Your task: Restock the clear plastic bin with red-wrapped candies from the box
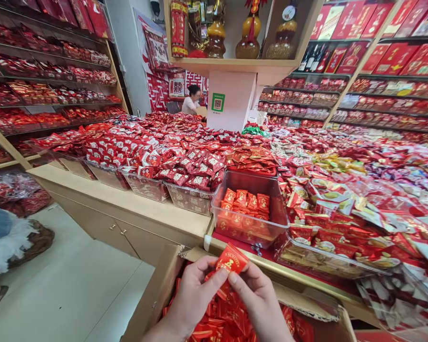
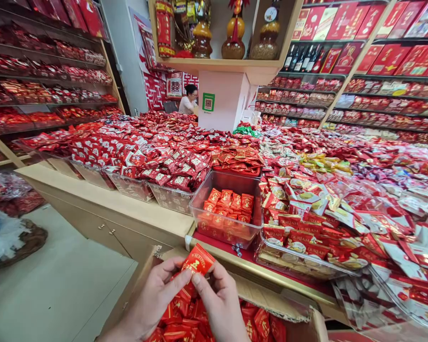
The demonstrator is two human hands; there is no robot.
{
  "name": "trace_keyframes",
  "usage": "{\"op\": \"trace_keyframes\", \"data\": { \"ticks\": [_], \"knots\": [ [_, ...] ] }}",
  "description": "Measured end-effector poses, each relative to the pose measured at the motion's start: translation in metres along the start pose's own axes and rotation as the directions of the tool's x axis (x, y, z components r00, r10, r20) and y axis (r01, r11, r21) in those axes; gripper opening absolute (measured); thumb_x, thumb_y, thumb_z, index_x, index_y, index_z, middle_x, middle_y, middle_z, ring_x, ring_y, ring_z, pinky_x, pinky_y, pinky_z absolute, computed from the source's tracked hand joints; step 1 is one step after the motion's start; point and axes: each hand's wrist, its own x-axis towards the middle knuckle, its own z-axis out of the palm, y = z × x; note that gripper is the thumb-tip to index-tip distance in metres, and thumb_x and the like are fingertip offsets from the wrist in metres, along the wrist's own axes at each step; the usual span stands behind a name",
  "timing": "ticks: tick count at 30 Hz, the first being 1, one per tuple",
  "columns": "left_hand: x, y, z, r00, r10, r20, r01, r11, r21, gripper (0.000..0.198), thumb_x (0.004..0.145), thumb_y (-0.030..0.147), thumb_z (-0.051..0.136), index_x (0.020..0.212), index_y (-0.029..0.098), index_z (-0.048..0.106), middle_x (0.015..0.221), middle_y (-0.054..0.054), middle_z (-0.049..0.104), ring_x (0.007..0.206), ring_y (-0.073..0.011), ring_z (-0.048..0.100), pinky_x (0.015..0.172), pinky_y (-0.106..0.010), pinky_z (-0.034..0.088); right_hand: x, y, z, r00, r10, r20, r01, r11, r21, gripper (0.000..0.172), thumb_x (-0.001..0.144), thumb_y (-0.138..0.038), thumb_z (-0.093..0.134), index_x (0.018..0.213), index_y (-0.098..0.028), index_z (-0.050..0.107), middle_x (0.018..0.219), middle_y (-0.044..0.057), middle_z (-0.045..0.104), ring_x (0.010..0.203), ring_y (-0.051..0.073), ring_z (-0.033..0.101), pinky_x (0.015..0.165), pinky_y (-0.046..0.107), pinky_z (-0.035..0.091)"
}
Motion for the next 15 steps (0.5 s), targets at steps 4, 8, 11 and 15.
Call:
{"op": "trace_keyframes", "data": {
  "ticks": [4, 8, 11, 15],
  "knots": [
    [0.005, -0.003, -0.024, 0.983, 0.177, -0.045, -0.167, 0.970, 0.175, 0.027, 0.080, 0.035, 0.054, 0.101, 0.019, 0.058, 0.092, -0.004, 0.065, 0.081, -0.0161, 0.061, 0.073, -0.027, 0.051, 0.039, -0.063, -0.010, 0.979, -0.199, -0.032, 0.174, 0.916, -0.362, 0.026, 0.074, -0.041, 0.057, 0.065, -0.016, 0.059, 0.061, 0.000, 0.057, 0.060, 0.013, 0.051, 0.058, 0.025, 0.043],
    [0.024, -0.018, -0.060, 0.878, 0.443, -0.179, -0.292, 0.794, 0.532, 0.020, 0.080, 0.028, 0.054, 0.098, 0.019, 0.059, 0.093, -0.003, 0.063, 0.082, -0.0145, 0.060, 0.075, -0.026, 0.049, 0.119, -0.126, -0.028, 0.916, -0.378, -0.132, 0.101, 0.538, -0.837, 0.023, 0.078, -0.033, 0.051, 0.068, -0.013, 0.059, 0.057, 0.001, 0.053, 0.055, 0.011, 0.048, 0.051, 0.022, 0.036],
    [0.037, -0.032, -0.076, 0.842, 0.518, -0.154, -0.284, 0.667, 0.689, 0.018, 0.082, 0.025, 0.051, 0.095, 0.018, 0.060, 0.091, -0.004, 0.062, 0.076, -0.0133, 0.060, 0.069, -0.025, 0.050, 0.174, -0.132, -0.037, 0.983, -0.106, -0.149, -0.130, 0.169, -0.977, 0.014, 0.074, -0.017, 0.054, 0.079, -0.007, 0.063, 0.064, 0.006, 0.060, 0.060, 0.013, 0.055, 0.051, 0.022, 0.037],
    [0.041, -0.043, -0.077, 0.809, 0.587, -0.023, -0.341, 0.501, 0.796, 0.018, 0.083, 0.021, 0.047, 0.097, 0.018, 0.059, 0.090, -0.004, 0.061, 0.079, -0.0137, 0.060, 0.068, -0.025, 0.050, 0.206, -0.104, -0.043, 0.964, 0.158, -0.214, -0.193, -0.137, -0.972, 0.011, 0.063, -0.010, 0.065, 0.074, -0.008, 0.067, 0.060, 0.008, 0.062, 0.067, 0.019, 0.061, 0.054, 0.023, 0.041]
  ]
}}
